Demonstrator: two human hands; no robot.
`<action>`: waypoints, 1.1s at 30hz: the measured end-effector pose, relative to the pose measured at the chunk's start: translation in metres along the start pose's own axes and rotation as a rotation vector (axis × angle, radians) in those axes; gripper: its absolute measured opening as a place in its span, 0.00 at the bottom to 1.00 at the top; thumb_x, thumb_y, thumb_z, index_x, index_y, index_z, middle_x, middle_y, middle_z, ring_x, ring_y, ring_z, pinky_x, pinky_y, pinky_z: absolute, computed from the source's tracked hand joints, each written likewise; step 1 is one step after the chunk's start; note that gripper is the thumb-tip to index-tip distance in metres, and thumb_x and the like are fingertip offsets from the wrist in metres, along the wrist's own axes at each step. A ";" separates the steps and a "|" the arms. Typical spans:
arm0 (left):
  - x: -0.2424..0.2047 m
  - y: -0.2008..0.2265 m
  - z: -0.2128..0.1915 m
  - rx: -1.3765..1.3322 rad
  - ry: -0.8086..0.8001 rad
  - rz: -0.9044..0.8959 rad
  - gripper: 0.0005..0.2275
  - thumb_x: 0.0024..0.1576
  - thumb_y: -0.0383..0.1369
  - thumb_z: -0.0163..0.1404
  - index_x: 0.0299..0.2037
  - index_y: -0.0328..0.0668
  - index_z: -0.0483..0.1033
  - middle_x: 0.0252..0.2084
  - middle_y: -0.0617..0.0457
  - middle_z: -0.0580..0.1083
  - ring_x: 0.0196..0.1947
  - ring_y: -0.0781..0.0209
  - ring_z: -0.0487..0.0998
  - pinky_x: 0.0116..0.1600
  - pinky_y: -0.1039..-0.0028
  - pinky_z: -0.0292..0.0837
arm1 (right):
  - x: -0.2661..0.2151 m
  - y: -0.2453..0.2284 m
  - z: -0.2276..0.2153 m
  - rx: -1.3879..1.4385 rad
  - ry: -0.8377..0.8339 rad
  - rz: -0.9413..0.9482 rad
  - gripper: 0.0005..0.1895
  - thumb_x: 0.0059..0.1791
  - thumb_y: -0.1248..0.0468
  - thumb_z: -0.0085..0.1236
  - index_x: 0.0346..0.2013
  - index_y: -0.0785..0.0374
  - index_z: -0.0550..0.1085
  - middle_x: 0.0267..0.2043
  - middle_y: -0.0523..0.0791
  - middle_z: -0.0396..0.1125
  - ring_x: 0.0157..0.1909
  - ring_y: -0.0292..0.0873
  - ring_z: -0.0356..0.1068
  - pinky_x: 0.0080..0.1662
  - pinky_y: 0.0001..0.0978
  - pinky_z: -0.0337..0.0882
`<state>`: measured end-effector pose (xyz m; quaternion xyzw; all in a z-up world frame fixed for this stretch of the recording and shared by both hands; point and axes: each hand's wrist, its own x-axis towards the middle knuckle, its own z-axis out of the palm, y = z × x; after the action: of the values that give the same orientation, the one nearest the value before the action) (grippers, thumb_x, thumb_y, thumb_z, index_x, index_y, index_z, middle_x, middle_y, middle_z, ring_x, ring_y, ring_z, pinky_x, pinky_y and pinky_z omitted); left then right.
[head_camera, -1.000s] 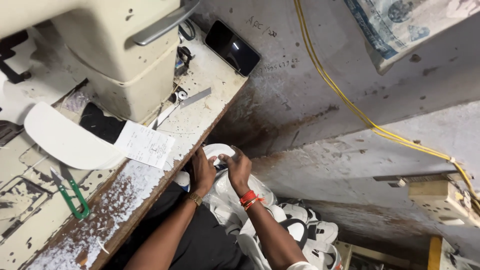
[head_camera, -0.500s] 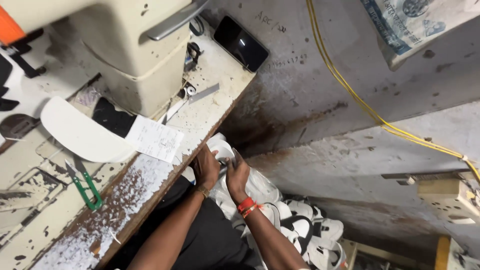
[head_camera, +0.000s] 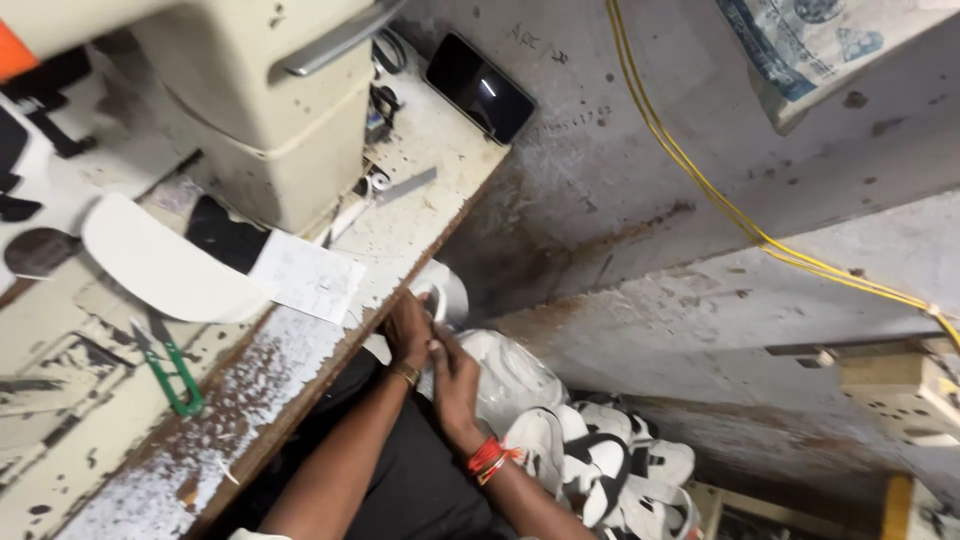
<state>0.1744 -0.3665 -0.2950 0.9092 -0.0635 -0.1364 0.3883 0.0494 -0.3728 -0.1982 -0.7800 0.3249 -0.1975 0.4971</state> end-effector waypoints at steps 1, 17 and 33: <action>-0.001 0.005 -0.001 0.018 -0.045 -0.053 0.14 0.66 0.36 0.50 0.50 0.27 0.72 0.48 0.30 0.76 0.49 0.35 0.77 0.53 0.53 0.70 | -0.005 0.001 -0.004 0.018 -0.033 0.058 0.22 0.54 0.62 0.51 0.59 0.72 0.73 0.53 0.58 0.74 0.53 0.44 0.75 0.56 0.36 0.71; -0.041 0.033 -0.027 -0.277 -0.210 0.371 0.20 0.57 0.31 0.57 0.54 0.30 0.63 0.52 0.32 0.69 0.53 0.33 0.71 0.55 0.49 0.65 | 0.124 0.092 -0.058 0.083 -0.043 0.039 0.27 0.56 0.48 0.48 0.54 0.68 0.77 0.50 0.53 0.78 0.53 0.46 0.73 0.56 0.35 0.69; -0.022 -0.004 -0.010 -0.012 -0.035 0.055 0.06 0.63 0.27 0.48 0.46 0.34 0.74 0.43 0.37 0.77 0.43 0.42 0.80 0.46 0.57 0.73 | -0.015 0.011 -0.015 0.069 -0.128 0.337 0.23 0.58 0.53 0.47 0.56 0.68 0.77 0.36 0.58 0.73 0.38 0.42 0.66 0.43 0.37 0.70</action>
<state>0.1565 -0.3517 -0.2871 0.9022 -0.0943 -0.1419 0.3962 0.0256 -0.3750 -0.2013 -0.7080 0.4118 -0.0723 0.5691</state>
